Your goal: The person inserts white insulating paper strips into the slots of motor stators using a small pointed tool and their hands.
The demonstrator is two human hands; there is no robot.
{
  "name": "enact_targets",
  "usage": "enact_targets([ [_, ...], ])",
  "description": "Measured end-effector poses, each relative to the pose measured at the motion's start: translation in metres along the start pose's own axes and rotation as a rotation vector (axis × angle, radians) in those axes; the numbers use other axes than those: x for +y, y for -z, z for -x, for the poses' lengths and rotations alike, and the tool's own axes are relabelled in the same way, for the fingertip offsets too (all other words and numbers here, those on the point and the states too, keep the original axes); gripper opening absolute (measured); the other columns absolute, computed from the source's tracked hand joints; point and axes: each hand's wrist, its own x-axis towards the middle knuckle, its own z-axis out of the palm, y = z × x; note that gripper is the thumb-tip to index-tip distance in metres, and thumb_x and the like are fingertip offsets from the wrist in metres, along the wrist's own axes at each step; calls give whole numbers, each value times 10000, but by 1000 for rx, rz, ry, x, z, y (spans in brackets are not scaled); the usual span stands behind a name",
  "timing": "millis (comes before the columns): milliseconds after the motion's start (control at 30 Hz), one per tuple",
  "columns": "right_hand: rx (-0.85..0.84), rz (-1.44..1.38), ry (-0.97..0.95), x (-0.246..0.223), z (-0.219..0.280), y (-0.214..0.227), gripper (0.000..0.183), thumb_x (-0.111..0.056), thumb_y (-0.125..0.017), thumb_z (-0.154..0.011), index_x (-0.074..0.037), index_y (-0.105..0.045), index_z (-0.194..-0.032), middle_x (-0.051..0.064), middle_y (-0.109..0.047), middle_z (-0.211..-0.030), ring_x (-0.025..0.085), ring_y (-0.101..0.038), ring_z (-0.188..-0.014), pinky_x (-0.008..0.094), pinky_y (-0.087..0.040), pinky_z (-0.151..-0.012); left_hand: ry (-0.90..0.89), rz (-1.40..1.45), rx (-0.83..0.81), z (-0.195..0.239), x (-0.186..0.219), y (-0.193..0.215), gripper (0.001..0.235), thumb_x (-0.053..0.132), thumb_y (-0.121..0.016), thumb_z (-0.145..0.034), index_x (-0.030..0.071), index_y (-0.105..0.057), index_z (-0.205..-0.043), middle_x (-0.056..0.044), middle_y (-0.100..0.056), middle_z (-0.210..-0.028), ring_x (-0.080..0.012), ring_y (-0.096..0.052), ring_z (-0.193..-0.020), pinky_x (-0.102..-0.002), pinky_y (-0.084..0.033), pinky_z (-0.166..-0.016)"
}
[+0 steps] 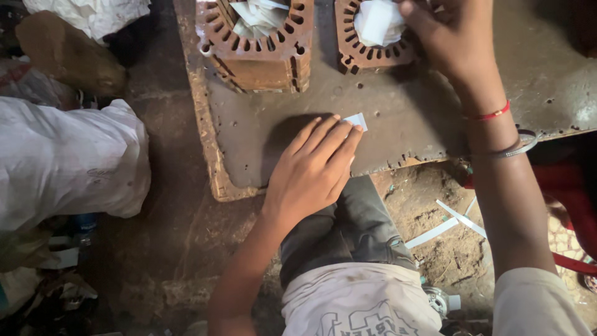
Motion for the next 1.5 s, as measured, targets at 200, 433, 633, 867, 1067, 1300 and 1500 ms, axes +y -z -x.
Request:
enact_targets([
  [200, -152, 557, 316, -46, 52, 21, 139, -58, -658, -978, 39, -590, -1051, 141, -542, -867, 291, -540, -731, 384, -429, -648, 31, -12, -44, -4, 2, 1, 435, 197, -616, -997, -34, -579, -1364, -180, -573, -1367, -355, -509, -1361, -487, -362, -1202],
  [433, -306, 681, 117, -94, 141, 0, 612, 22, -653, -766, -170, -687, -1346, 70, -591, -929, 233, -615, -621, 366, -515, -557, -31, -26, -76, 2, 0, 1, 429, 188, -620, -983, -30, -617, -1352, -133, -594, -1399, -326, -494, -1403, -503, -310, -1239],
  [633, -362, 753, 131, -90, 151, -4, 645, 51, -632, -703, -123, -701, -1320, 78, -558, -869, 258, -607, -623, 382, -515, -547, 35, -15, -47, 15, 8, 2, 395, 167, -615, -953, 33, -664, -1321, -101, -615, -1389, -288, -500, -1423, -533, -281, -1242],
  [867, -344, 717, 86, -89, 151, -5, 567, 56, -632, -789, -126, -687, -1324, 92, -551, -861, 268, -586, -582, 401, -495, -542, 116, 19, 7, 13, 10, -2, 377, 182, -646, -1007, 53, -659, -1361, -89, -623, -1395, -275, -509, -1403, -530, -268, -1251],
  [1067, -290, 701, 82, -87, 154, -9, 559, 67, -619, -826, -103, -671, -1356, 102, -549, -886, 279, -590, -611, 410, -497, -569, 129, 84, -17, 18, 8, -1, 342, 112, -663, -941, 152, -717, -1276, -2, -666, -1337, -243, -557, -1379, -528, -280, -1264],
  [1300, -348, 734, 120, -92, 149, -5, 550, 58, -641, -800, -99, -689, -1324, 101, -556, -872, 268, -599, -595, 398, -507, -551, -26, -101, 37, 24, 9, -9, 344, 150, -674, -967, 167, -731, -1306, -43, -694, -1296, -254, -563, -1378, -557, -282, -1245],
  [1500, -358, 714, 161, -85, 149, -5, 584, 63, -648, -769, -100, -691, -1329, 79, -571, -890, 244, -603, -617, 380, -517, -567, -78, -146, 37, 26, 7, -14, 347, 177, -678, -957, 161, -739, -1298, -70, -701, -1242, -265, -572, -1365, -636, -258, -1198],
])
